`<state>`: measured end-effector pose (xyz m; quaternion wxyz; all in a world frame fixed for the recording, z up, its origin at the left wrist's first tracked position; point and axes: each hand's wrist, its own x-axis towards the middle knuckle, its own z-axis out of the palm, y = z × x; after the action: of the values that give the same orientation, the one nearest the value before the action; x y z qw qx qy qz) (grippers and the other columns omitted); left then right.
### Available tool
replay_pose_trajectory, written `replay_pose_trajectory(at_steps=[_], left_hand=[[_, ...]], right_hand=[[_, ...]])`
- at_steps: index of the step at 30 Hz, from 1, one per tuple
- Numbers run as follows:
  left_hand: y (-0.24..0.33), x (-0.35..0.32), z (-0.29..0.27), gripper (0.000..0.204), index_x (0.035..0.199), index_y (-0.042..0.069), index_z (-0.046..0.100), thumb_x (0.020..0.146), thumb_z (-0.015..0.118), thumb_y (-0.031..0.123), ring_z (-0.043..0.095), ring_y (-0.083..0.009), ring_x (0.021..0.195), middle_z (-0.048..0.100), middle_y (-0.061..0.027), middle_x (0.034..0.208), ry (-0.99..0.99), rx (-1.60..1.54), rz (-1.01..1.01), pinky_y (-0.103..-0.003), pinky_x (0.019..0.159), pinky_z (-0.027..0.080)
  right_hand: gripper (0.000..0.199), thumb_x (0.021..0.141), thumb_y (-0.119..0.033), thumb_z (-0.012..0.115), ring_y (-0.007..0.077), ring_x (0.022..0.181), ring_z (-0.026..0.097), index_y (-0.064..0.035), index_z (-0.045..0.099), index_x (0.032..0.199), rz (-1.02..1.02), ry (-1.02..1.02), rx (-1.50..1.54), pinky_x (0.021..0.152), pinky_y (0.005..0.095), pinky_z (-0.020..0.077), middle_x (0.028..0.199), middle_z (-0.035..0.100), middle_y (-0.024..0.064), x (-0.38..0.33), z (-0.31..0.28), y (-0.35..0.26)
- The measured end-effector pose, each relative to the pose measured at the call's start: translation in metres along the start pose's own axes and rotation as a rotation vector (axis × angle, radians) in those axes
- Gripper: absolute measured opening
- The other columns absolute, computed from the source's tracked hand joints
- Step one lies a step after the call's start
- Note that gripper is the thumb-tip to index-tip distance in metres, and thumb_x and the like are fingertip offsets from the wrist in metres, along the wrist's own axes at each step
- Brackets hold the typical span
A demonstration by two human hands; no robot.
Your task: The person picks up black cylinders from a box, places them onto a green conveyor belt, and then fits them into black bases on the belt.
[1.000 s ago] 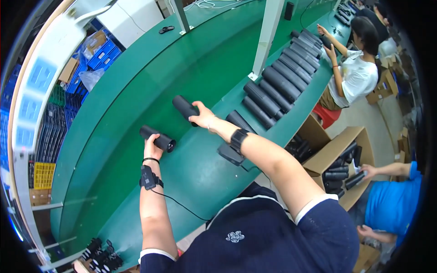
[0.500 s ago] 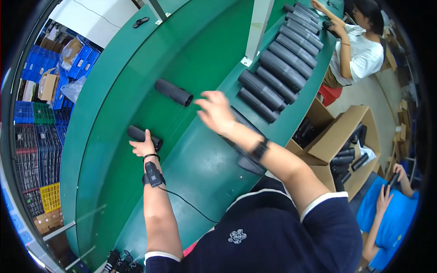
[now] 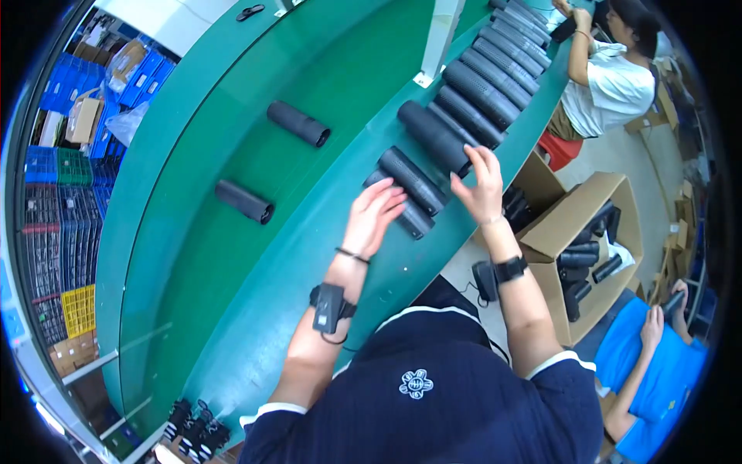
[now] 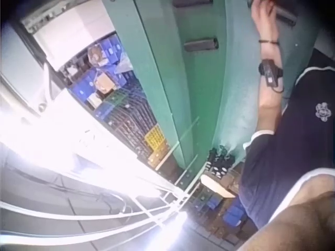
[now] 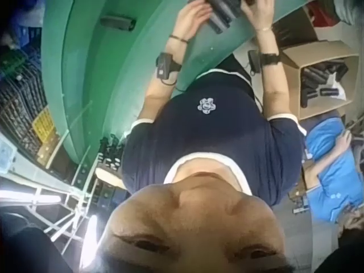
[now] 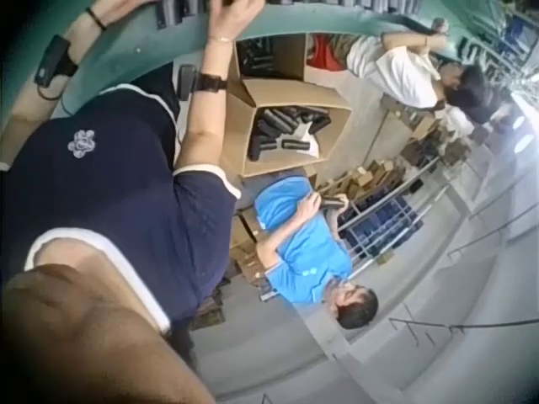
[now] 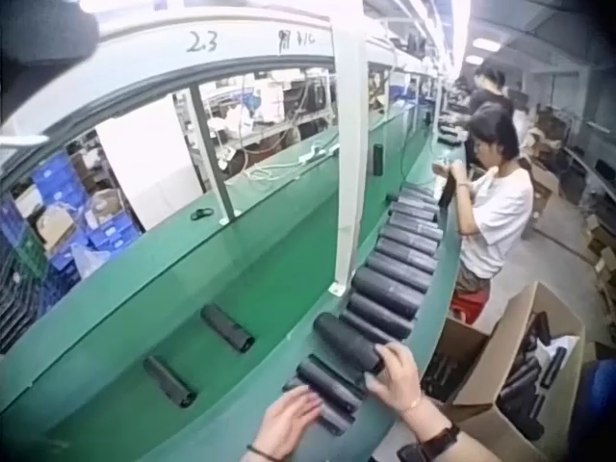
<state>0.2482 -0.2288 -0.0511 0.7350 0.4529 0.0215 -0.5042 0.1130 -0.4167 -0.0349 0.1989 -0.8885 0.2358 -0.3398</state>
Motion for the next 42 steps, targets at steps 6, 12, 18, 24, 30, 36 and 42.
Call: replay_pose_trajectory(at_steps=[6,12,18,24,30,36,42], left_hand=[[-0.015,0.004,0.012,0.051,0.115,0.009,0.051,0.089,0.050,0.053,0.055,-0.0299,0.105,0.059,-0.0132,0.107,-0.159,-0.582,-0.019,-0.049,0.095,0.042],[-0.014,-0.021,-0.001,0.046,0.109,0.009,0.052,0.080,0.063,0.042,0.054,-0.0342,0.104,0.058,-0.0147,0.103,-0.244,-0.587,0.081,-0.051,0.097,0.040],[-0.016,-0.033,-0.009,0.052,0.112,0.007,0.051,0.074,0.065,0.038,0.053,-0.0315,0.105,0.057,-0.0143,0.106,-0.386,-0.575,0.148,-0.051,0.098,0.040],[-0.026,-0.043,-0.022,0.049,0.116,0.006,0.048,0.081,0.064,0.037,0.055,-0.0299,0.104,0.057,-0.0147,0.107,-0.032,-0.485,0.062,-0.049,0.096,0.043],[-0.036,-0.054,-0.037,0.041,0.112,0.002,0.049,0.079,0.062,0.023,0.057,-0.0277,0.098,0.057,-0.0122,0.100,-0.057,-0.581,0.149,-0.048,0.094,0.044],[-0.043,-0.054,-0.052,0.042,0.110,0.003,0.050,0.081,0.064,0.029,0.057,-0.0307,0.100,0.058,-0.0118,0.102,-0.089,-0.510,0.126,-0.050,0.094,0.044],[-0.053,-0.058,-0.062,0.040,0.110,0.004,0.051,0.083,0.064,0.030,0.058,-0.0338,0.100,0.059,-0.0125,0.105,0.025,-0.457,0.046,-0.051,0.093,0.044]], right_hand=[[0.050,0.066,-0.002,0.074,0.0325,0.110,0.050,-0.0015,0.056,0.113,-0.167,-0.239,0.357,0.093,0.0404,0.0416,0.115,0.052,0.0158,-0.057,-0.019,-0.090],[0.047,0.087,-0.005,0.058,0.0234,0.108,0.053,-0.0059,0.033,0.128,0.710,-0.381,1.259,0.090,0.0350,0.0457,0.119,0.042,0.0080,-0.100,0.001,-0.100],[0.057,0.082,0.000,0.063,0.0265,0.106,0.056,-0.0070,0.030,0.129,0.737,-0.384,1.382,0.084,0.0332,0.0504,0.123,0.040,0.0114,-0.100,0.001,-0.112],[0.070,0.072,0.003,0.072,0.0208,0.102,0.056,-0.0042,0.033,0.129,0.072,-0.306,0.482,0.083,0.0301,0.0498,0.125,0.042,0.0119,-0.101,0.001,-0.107],[0.068,0.070,0.002,0.074,0.0186,0.095,0.058,-0.0049,0.036,0.126,0.520,-0.457,1.103,0.078,0.0284,0.0515,0.120,0.045,0.0130,-0.113,0.003,-0.108],[0.063,0.072,0.004,0.072,0.0123,0.085,0.058,-0.0035,0.036,0.123,0.724,-0.546,1.163,0.074,0.0239,0.0491,0.114,0.046,0.0086,-0.115,0.010,-0.124],[0.064,0.066,0.002,0.078,0.0097,0.085,0.055,-0.0026,0.040,0.118,0.389,-0.524,0.786,0.074,0.0235,0.0489,0.114,0.047,0.0086,-0.136,0.024,-0.107]])
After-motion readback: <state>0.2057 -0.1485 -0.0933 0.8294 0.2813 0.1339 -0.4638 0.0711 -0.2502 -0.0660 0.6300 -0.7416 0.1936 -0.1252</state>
